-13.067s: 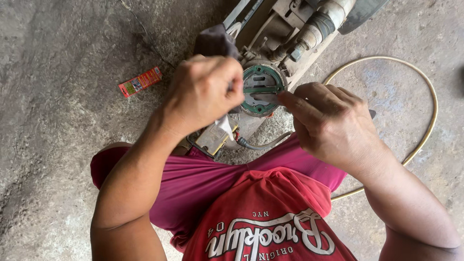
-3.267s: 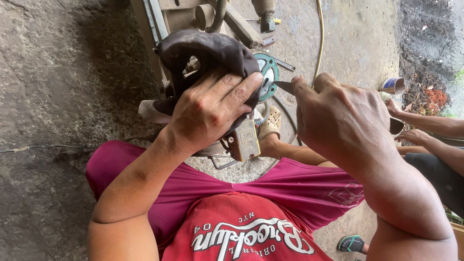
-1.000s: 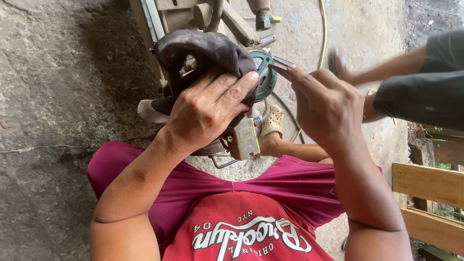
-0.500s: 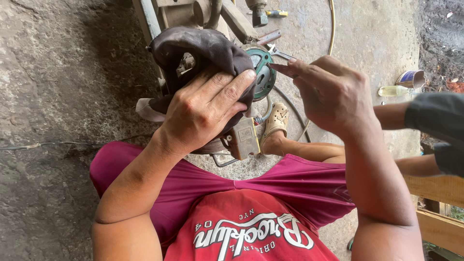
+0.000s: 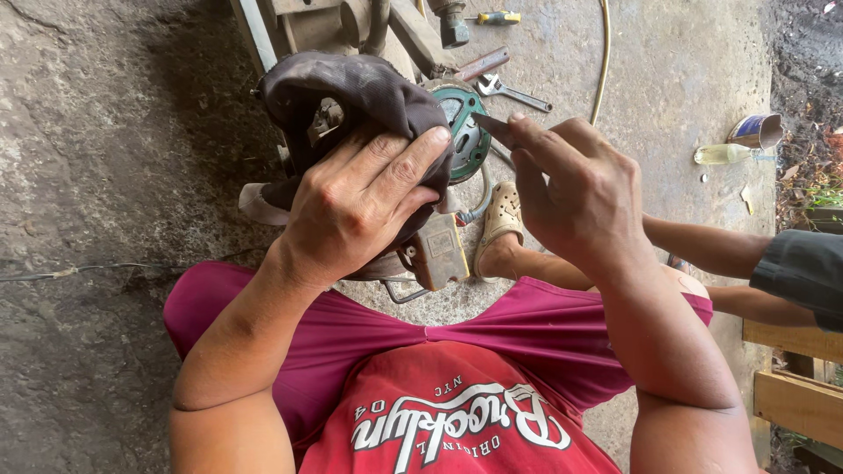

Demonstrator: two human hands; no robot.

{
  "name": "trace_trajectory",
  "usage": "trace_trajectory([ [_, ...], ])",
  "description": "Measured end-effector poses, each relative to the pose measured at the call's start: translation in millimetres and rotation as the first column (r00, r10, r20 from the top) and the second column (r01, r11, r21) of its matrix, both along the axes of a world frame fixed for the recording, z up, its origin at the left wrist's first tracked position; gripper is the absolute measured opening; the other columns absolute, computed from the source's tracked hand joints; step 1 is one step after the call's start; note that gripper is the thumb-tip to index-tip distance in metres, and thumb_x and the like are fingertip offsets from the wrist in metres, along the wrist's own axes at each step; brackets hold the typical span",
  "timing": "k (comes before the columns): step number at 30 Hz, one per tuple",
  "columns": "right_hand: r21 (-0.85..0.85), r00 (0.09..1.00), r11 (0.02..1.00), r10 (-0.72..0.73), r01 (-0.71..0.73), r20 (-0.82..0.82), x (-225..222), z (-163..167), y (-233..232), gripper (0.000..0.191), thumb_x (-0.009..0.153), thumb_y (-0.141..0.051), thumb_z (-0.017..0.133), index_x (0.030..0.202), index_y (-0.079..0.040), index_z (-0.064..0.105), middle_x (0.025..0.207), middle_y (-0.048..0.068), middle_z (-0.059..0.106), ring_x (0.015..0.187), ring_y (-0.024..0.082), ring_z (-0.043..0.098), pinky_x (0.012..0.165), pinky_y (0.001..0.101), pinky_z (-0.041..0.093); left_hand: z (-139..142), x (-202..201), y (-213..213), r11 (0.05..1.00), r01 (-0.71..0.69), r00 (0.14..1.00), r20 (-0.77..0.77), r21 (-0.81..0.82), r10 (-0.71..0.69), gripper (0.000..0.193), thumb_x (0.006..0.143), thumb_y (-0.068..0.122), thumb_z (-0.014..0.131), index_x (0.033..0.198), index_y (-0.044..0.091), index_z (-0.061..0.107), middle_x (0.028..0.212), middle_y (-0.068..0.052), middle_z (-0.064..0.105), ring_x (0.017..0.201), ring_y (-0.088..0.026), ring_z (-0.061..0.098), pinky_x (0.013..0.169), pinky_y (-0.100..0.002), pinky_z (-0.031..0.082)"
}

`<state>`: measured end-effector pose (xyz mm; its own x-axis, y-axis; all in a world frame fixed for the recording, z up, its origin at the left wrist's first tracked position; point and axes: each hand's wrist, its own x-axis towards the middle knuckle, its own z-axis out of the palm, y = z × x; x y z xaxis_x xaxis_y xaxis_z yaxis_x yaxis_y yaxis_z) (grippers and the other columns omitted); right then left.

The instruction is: The person sits on the floor and uses a flat metal tool to scrape residue from a circular engine component. They repeatedly wipe the surface with a dark cloth and continue scraping different areas of the part.

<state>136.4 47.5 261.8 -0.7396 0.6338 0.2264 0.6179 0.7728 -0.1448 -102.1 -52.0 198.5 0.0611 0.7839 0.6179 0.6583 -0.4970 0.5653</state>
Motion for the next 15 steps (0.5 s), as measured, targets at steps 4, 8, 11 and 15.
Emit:
trace_trajectory([
  [4,-0.061,0.997,0.996,0.071,-0.069,0.027,2.8,6.5,-1.6,0.026,0.102,-0.012,0.073,0.127,-0.016,0.073,0.085,0.006,0.065,0.066,0.024,0.065,0.054,0.0399,0.050,-0.7,0.2,0.2,1.000,0.009,1.000,0.004,-0.017,-0.009,0.067,0.085,0.012,0.090,0.143,0.002,0.058,0.124,-0.014,0.067,0.111,-0.034,0.068,0.099,-0.042,0.057],
  [8,0.091,0.998,0.996,0.019,-0.025,0.063,1.8,19.8,-3.3,0.018,0.110,-0.013,0.072,0.127,-0.016,0.069,0.092,0.005,0.066,0.072,0.022,0.066,0.060,0.0377,0.052,-3.0,-0.8,-0.4,1.000,0.014,1.000,0.014,0.015,-0.014,0.068,0.085,0.013,0.089,0.145,0.003,0.057,0.128,-0.014,0.066,0.116,-0.035,0.067,0.102,-0.042,0.057],
  [11,0.165,0.984,0.984,0.030,-0.060,0.176,-6.6,32.5,-3.4,0.019,0.105,-0.013,0.073,0.124,-0.017,0.073,0.082,0.005,0.063,0.064,0.024,0.063,0.054,0.0392,0.049,-5.3,-1.8,-1.0,1.000,0.007,1.000,0.001,-0.003,-0.007,0.068,0.085,0.014,0.090,0.144,0.003,0.058,0.124,-0.014,0.067,0.112,-0.034,0.068,0.099,-0.042,0.057],
  [15,0.207,0.965,0.970,0.075,-0.129,0.253,-24.7,46.6,-2.5,0.021,0.100,-0.012,0.071,0.119,-0.017,0.075,0.077,0.005,0.062,0.058,0.024,0.062,0.052,0.0377,0.049,-9.5,-1.8,-1.4,0.999,-0.033,0.999,-0.025,0.035,0.034,0.068,0.087,0.019,0.090,0.145,0.005,0.058,0.124,-0.012,0.067,0.115,-0.033,0.068,0.101,-0.040,0.058],
])
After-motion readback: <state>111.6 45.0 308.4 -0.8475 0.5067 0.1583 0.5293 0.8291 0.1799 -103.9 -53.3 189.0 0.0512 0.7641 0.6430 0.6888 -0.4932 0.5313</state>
